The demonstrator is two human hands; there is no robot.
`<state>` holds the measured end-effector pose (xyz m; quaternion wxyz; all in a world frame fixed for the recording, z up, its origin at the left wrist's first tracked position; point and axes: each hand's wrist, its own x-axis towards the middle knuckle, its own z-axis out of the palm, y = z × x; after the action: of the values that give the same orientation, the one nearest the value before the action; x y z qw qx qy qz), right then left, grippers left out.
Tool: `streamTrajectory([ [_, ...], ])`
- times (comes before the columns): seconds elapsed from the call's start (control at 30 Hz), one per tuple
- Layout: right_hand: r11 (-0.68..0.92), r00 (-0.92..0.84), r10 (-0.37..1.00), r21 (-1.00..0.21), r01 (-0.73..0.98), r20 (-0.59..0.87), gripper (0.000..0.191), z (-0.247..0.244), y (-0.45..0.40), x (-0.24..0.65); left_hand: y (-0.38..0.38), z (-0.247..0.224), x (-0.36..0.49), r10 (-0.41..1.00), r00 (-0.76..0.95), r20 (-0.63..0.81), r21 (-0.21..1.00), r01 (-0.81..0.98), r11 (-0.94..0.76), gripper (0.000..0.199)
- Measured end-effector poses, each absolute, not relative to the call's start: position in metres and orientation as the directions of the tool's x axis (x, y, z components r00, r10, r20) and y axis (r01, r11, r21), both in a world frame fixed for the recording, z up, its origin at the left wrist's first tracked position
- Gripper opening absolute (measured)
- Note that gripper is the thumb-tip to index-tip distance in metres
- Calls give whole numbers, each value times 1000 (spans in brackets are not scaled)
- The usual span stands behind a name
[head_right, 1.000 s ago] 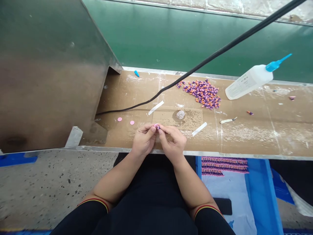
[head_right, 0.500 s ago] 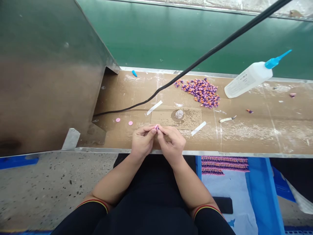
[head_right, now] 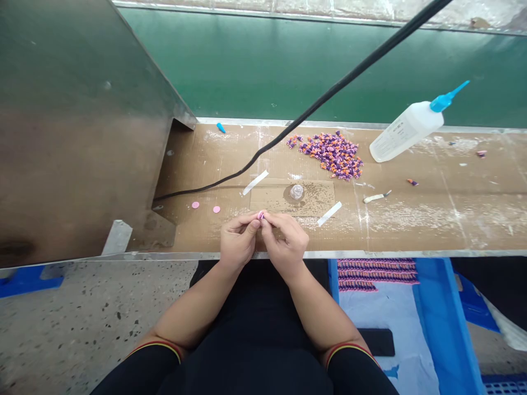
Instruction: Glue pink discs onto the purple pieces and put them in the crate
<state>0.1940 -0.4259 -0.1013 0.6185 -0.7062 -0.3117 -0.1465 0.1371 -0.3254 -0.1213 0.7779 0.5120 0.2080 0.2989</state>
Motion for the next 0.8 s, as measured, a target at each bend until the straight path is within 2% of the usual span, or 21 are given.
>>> streamTrajectory([
  [0.17,-38,845,242,-865,500,478,12,-102,-443,194,-327,-119,136,668,743,-44,924,-224,311,41],
  [0.3,-86,897,143,-898,431,417,2,-101,-486,202,-326,-120,138,691,723,5,944,-230,234,35],
  [0.37,-148,904,39,-893,426,425,8,-99,-525,212,-326,-120,139,691,721,47,950,-245,191,30],
  [0.47,-292,857,-223,-871,396,464,21,-100,-608,230,-327,-120,142,680,726,102,952,-269,144,24],
  [0.53,-434,766,-457,-865,251,451,36,-107,-672,237,-328,-119,144,669,730,138,947,-295,127,20],
  [0.57,-485,743,-520,-861,150,422,42,-112,-701,238,-328,-119,145,668,728,154,945,-306,115,20],
  [0.63,-592,833,-490,-800,-99,259,44,-127,-750,236,-329,-118,146,669,723,169,950,-301,85,21],
  [0.8,-742,920,-346,-547,-387,-183,27,-170,-792,226,-329,-116,144,656,738,160,967,-251,47,24],
])
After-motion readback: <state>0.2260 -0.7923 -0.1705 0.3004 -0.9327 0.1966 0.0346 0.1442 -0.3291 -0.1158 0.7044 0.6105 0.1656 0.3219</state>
